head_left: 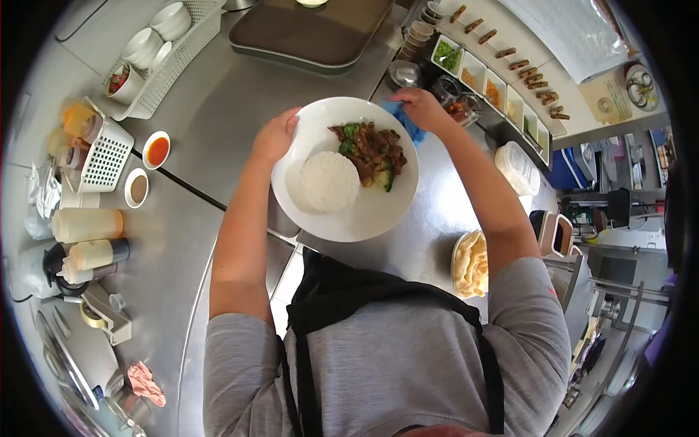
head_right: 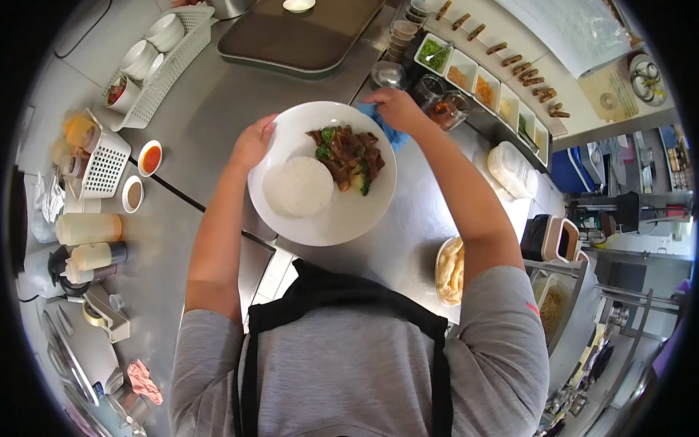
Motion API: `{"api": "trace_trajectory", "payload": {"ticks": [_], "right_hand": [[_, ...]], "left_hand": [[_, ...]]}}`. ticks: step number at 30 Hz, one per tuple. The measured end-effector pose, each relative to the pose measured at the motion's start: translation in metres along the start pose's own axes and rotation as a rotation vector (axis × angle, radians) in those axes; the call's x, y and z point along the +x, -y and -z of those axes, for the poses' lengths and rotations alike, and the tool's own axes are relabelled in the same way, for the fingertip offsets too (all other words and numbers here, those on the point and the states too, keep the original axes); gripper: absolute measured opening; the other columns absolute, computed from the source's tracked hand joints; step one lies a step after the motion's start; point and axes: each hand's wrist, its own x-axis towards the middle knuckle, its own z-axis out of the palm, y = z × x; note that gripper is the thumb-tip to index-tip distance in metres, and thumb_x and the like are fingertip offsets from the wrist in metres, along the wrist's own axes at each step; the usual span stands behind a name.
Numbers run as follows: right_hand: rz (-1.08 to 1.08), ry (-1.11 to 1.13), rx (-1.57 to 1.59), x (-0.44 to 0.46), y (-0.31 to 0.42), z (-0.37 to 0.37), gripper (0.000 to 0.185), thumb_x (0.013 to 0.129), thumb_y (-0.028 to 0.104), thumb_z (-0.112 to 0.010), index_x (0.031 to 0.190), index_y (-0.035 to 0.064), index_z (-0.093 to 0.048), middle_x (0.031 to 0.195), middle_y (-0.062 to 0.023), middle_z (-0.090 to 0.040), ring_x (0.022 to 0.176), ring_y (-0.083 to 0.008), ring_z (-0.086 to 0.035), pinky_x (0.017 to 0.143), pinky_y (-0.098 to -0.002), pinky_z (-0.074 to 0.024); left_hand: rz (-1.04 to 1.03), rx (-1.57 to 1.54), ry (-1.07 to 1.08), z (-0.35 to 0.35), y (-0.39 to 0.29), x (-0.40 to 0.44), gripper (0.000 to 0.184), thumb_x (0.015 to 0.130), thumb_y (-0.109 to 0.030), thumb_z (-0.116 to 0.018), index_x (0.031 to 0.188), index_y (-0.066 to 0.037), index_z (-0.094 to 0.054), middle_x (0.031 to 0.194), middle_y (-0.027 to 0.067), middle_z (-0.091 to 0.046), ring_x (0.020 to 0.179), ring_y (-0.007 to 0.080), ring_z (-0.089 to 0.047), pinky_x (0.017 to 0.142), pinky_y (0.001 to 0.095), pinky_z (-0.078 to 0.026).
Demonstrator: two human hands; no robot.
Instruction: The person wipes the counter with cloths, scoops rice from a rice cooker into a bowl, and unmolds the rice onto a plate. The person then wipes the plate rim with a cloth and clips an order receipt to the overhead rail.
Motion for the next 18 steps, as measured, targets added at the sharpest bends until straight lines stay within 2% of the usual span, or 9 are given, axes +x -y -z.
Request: {"api": "trace_trajectory", "payload": {"ticks": [2, 5, 8, 11, 12, 15, 16, 18], "right_hand": [[0.139, 0.060, -0.198, 0.008, -0.008, -0.018, 0.027, 0.067, -0.006, -0.045, 0.087, 0.0025, -0.060, 0.086, -0.0092, -0.059, 0.080, -0.0229, -0.056, 0.073, -0.0299, -0.0444], [0.053, 0.014, -0.215, -0.015, -0.005, -0.018, 0.031, 0.065, -0.005, -0.047, 0.087, 0.0099, -0.063, 0.089, -0.0118, -0.059, 0.084, -0.0284, -0.055, 0.076, -0.0333, -0.0445], [-0.046, -0.137, -0.224, -0.055, 0.001, -0.023, 0.032, 0.066, -0.007, -0.044, 0.088, 0.0084, -0.063, 0.089, -0.0120, -0.059, 0.084, -0.0278, -0.055, 0.078, -0.0322, -0.0442], [-0.157, -0.244, 0.016, -0.088, 0.003, -0.034, 0.034, 0.067, -0.009, -0.041, 0.089, 0.0067, -0.062, 0.087, -0.0132, -0.059, 0.082, -0.0279, -0.056, 0.076, -0.0314, -0.0448], [-0.398, -0.137, 0.174, -0.089, 0.007, -0.026, 0.034, 0.068, -0.009, -0.039, 0.090, 0.0052, -0.061, 0.086, -0.0141, -0.058, 0.082, -0.0278, -0.056, 0.076, -0.0307, -0.0449], [-0.395, -0.227, 0.270, -0.084, 0.018, -0.013, 0.035, 0.067, -0.009, -0.041, 0.091, 0.0056, -0.062, 0.088, -0.0141, -0.058, 0.082, -0.0266, -0.056, 0.076, -0.0300, -0.0448], [-0.197, -0.278, -0.012, -0.081, 0.010, -0.016, 0.034, 0.066, -0.008, -0.042, 0.089, 0.0070, -0.062, 0.087, -0.0129, -0.057, 0.082, -0.0277, -0.056, 0.076, -0.0306, -0.0449], [-0.091, -0.236, -0.235, -0.076, 0.014, -0.025, 0.032, 0.065, -0.007, -0.043, 0.086, 0.0081, -0.063, 0.085, -0.0124, -0.056, 0.080, -0.0291, -0.055, 0.074, -0.0319, -0.0452]], "left_hand": [[0.006, -0.009, -0.004, 0.000, -0.001, -0.001, 0.031, 0.087, -0.025, -0.038, 0.111, -0.013, -0.052, 0.104, 0.0140, -0.056, 0.096, 0.0306, -0.052, 0.082, 0.0365, -0.041], [-0.008, -0.033, -0.022, -0.001, 0.001, 0.000, 0.030, 0.086, -0.025, -0.039, 0.111, -0.013, -0.052, 0.104, 0.0140, -0.056, 0.096, 0.0303, -0.052, 0.082, 0.0363, -0.041], [-0.011, -0.044, -0.024, -0.002, 0.003, 0.000, 0.030, 0.086, -0.024, -0.039, 0.111, -0.012, -0.052, 0.104, 0.0140, -0.056, 0.096, 0.0298, -0.052, 0.082, 0.0359, -0.041], [-0.013, -0.044, -0.029, -0.001, 0.001, -0.001, 0.031, 0.086, -0.024, -0.039, 0.111, -0.011, -0.052, 0.104, 0.0141, -0.056, 0.096, 0.0296, -0.053, 0.082, 0.0355, -0.041], [-0.022, -0.038, -0.032, -0.002, 0.002, 0.000, 0.031, 0.086, -0.024, -0.039, 0.111, -0.011, -0.052, 0.104, 0.0142, -0.056, 0.096, 0.0296, -0.053, 0.082, 0.0354, -0.041], [-0.031, -0.042, -0.034, -0.003, 0.006, 0.002, 0.031, 0.087, -0.024, -0.039, 0.111, -0.010, -0.052, 0.104, 0.0147, -0.056, 0.096, 0.0299, -0.053, 0.082, 0.0352, -0.041], [-0.029, -0.048, -0.032, -0.005, 0.006, 0.003, 0.031, 0.087, -0.024, -0.039, 0.111, -0.009, -0.052, 0.104, 0.0148, -0.056, 0.096, 0.0300, -0.052, 0.082, 0.0352, -0.041], [-0.031, -0.069, -0.031, -0.005, 0.007, 0.003, 0.031, 0.087, -0.023, -0.038, 0.111, -0.009, -0.052, 0.104, 0.0150, -0.056, 0.096, 0.0302, -0.053, 0.082, 0.0353, -0.041]]}}
